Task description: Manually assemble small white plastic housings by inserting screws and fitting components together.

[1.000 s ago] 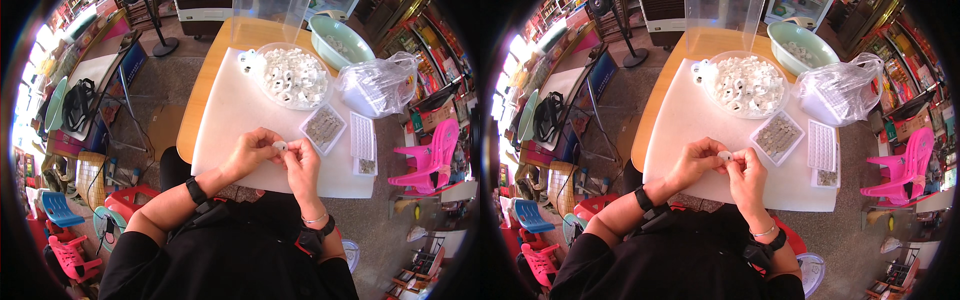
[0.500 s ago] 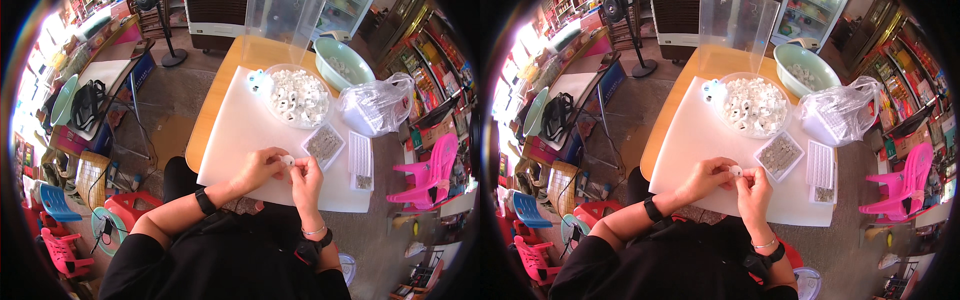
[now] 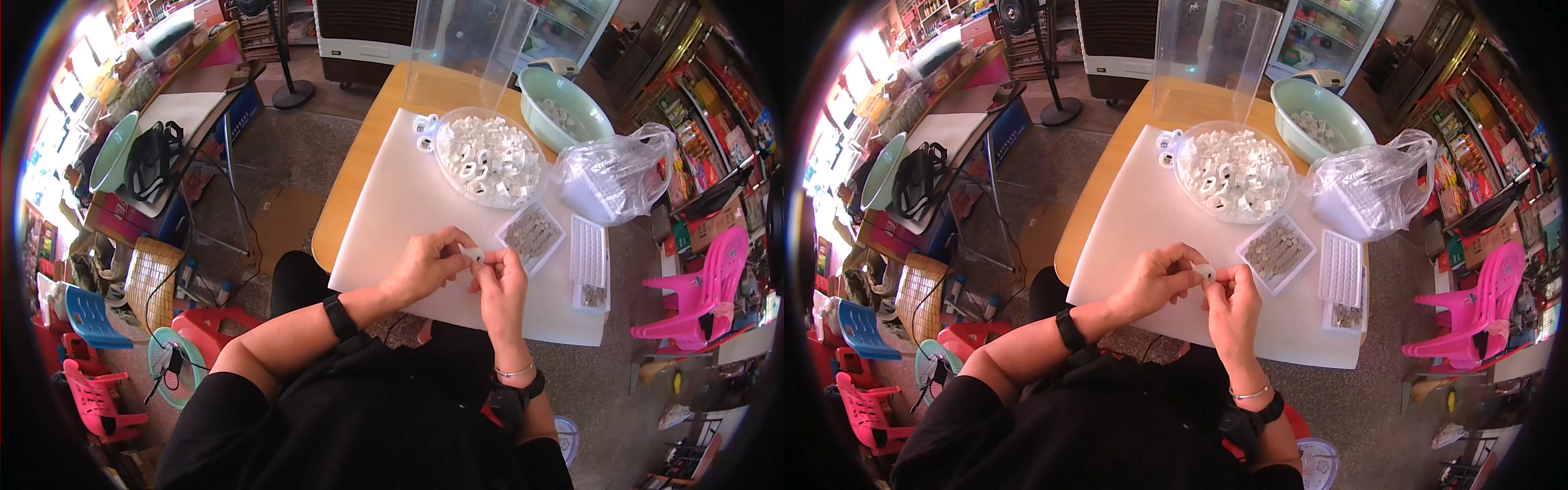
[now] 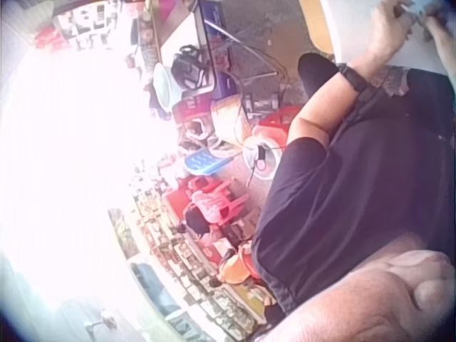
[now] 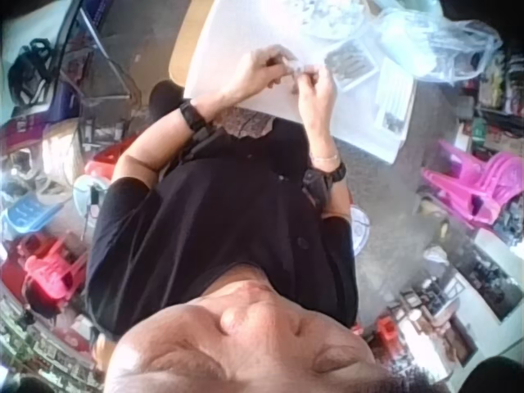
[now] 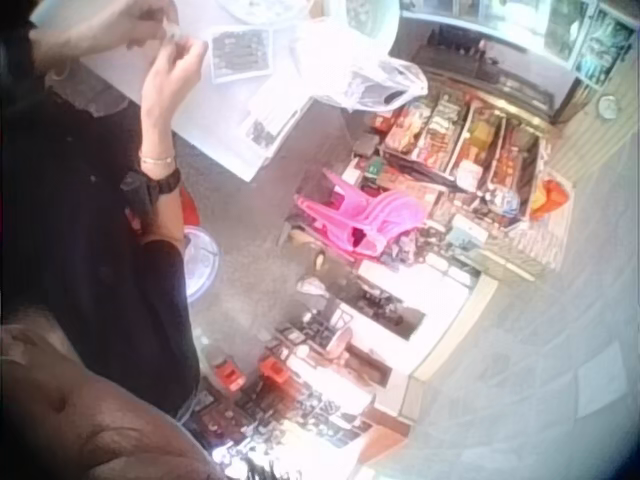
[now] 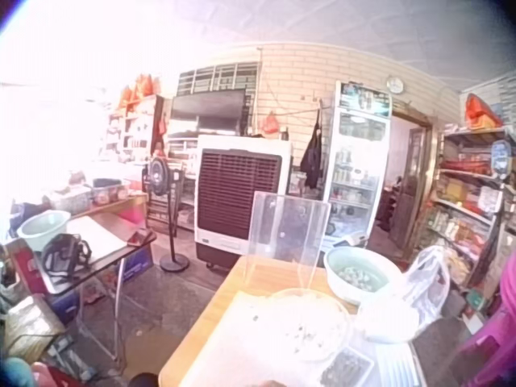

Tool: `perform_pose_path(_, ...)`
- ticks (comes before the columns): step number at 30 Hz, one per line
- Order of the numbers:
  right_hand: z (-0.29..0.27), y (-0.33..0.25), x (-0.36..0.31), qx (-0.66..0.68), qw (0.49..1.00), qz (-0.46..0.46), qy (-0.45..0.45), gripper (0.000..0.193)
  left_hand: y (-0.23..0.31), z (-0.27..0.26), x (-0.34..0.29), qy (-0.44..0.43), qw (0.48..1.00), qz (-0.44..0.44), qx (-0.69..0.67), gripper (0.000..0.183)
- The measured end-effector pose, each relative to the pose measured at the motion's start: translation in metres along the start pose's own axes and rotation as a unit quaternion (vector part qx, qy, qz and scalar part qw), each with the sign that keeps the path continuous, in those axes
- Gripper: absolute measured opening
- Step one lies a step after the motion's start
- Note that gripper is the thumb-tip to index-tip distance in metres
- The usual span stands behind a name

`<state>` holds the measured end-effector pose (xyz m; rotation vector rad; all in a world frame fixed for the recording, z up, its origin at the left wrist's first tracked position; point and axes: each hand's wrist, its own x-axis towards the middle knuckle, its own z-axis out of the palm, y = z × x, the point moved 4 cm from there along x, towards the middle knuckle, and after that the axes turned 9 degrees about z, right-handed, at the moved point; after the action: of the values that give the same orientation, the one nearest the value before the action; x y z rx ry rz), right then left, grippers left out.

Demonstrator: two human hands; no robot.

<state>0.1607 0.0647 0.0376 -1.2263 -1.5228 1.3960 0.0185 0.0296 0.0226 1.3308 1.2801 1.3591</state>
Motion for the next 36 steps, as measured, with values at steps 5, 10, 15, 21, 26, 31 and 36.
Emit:
perform_pose_path(5,0.004,0.006,0.004,-0.016,1.0,-0.01,0.008,0.013,0.0,0.0,-0.002,0.013,1.0,-0.004,-0.007,0.019)
perform_pose_path(10,0.009,0.012,0.007,-0.005,1.0,0.01,0.014,0.012,-0.002,-0.003,-0.002,0.036,0.999,-0.005,0.013,0.02)
perform_pose_path(15,0.005,0.015,0.009,0.092,0.995,0.027,-0.013,0.011,0.002,-0.006,0.002,-0.017,0.999,-0.024,-0.027,0.019)
perform_pose_path(21,0.003,0.011,0.006,-0.012,1.0,0.01,-0.01,0.009,-0.004,-0.007,0.006,-0.04,0.999,-0.028,-0.018,0.015)
perform_pose_path(26,-0.001,0.005,0.009,-0.045,0.999,-0.007,-0.025,0.008,-0.007,-0.005,0.007,-0.055,0.994,-0.028,-0.09,0.016)
perform_pose_path(31,0.002,-0.002,0.008,0.0,0.999,0.004,-0.05,0.004,-0.003,-0.01,0.003,-0.018,0.992,-0.057,-0.113,0.021)
perform_pose_path(36,0.0,0.0,0.007,-0.002,0.999,0.007,-0.051,0.003,-0.001,-0.008,0.002,-0.024,0.99,-0.062,-0.124,0.02)
